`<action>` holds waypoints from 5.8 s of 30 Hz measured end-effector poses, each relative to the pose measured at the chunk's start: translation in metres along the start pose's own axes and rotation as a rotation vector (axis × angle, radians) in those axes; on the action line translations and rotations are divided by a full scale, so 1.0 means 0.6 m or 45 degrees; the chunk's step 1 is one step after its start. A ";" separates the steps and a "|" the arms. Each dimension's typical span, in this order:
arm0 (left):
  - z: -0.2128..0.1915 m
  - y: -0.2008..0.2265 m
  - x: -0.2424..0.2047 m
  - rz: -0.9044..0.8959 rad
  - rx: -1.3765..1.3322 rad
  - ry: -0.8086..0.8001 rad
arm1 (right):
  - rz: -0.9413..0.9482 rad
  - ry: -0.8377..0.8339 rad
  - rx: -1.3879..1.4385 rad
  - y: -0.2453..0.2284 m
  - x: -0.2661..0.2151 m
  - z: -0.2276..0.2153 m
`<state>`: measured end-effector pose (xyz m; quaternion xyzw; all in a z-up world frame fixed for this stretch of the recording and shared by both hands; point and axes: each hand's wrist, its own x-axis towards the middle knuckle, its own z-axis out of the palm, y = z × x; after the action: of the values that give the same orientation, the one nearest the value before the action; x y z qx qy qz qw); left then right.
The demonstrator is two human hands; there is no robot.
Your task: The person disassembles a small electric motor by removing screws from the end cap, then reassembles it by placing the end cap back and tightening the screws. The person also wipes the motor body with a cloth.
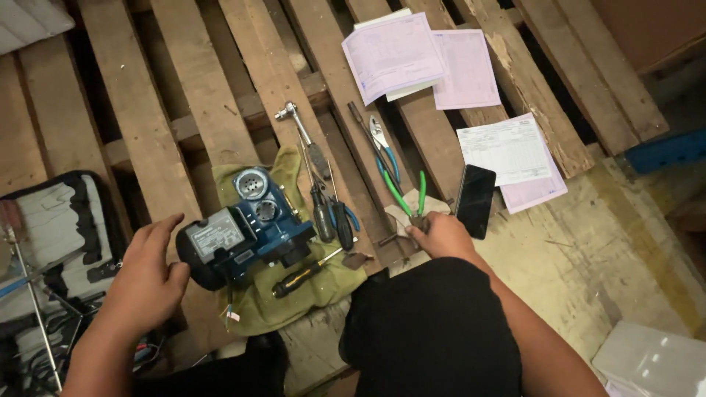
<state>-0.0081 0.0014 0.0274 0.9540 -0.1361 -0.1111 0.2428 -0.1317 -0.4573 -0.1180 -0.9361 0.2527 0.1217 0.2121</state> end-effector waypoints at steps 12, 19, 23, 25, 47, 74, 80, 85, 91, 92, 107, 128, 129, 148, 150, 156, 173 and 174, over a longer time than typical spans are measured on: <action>-0.003 -0.004 0.009 -0.045 -0.025 -0.037 | 0.095 -0.127 1.246 0.035 -0.049 -0.075; -0.010 -0.003 0.010 -0.004 0.007 0.004 | -0.269 0.166 0.557 -0.089 0.013 -0.102; -0.010 -0.010 0.007 -0.001 0.028 0.028 | -0.789 0.356 0.299 -0.175 0.115 -0.018; -0.015 -0.009 0.006 -0.070 0.032 0.014 | -0.750 0.270 0.328 -0.227 0.135 0.006; -0.010 -0.032 0.010 0.140 0.079 0.103 | -0.277 0.544 -0.022 0.031 -0.023 0.062; -0.045 -0.003 -0.009 -0.073 0.045 -0.396 | -0.676 0.654 0.691 -0.487 -0.239 0.226; -0.026 -0.014 0.012 -0.053 0.027 -0.391 | -0.496 0.676 0.706 -0.420 -0.182 0.302; -0.027 0.000 0.013 -0.079 0.020 -0.415 | -0.656 0.892 0.600 -0.399 -0.157 0.310; -0.043 0.053 0.000 0.008 -0.050 -0.377 | -0.653 0.852 0.612 -0.384 -0.160 0.288; -0.035 0.055 0.005 0.089 -0.028 -0.340 | -0.705 0.722 0.740 -0.410 -0.171 0.260; 0.005 0.042 0.023 0.034 -0.066 -0.330 | -0.459 0.336 0.460 -0.436 -0.149 0.205; 0.017 0.044 0.040 -0.091 -0.067 -0.309 | -0.177 0.535 1.291 -0.400 -0.140 -0.027; 0.020 0.045 0.040 -0.088 -0.071 -0.310 | -0.177 0.539 1.286 -0.404 -0.132 -0.026; 0.009 0.064 0.031 -0.201 -0.117 -0.296 | -0.180 -0.288 0.843 -0.517 -0.078 -0.133; 0.011 0.063 0.030 -0.199 -0.114 -0.286 | -0.252 -0.261 0.975 -0.506 -0.034 -0.092; 0.008 0.068 0.031 -0.232 -0.100 -0.276 | -0.282 -0.857 1.647 -0.459 0.127 0.029; 0.013 0.072 0.028 -0.270 -0.152 -0.238 | 0.395 -0.341 0.837 -0.323 0.202 0.223; 0.013 0.074 0.026 -0.260 -0.152 -0.241 | 0.400 -0.332 0.840 -0.374 0.118 0.143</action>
<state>-0.0048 -0.0441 0.0406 0.9321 -0.0539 -0.2326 0.2725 0.0353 -0.2723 -0.1422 -0.7441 0.3896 0.1829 0.5109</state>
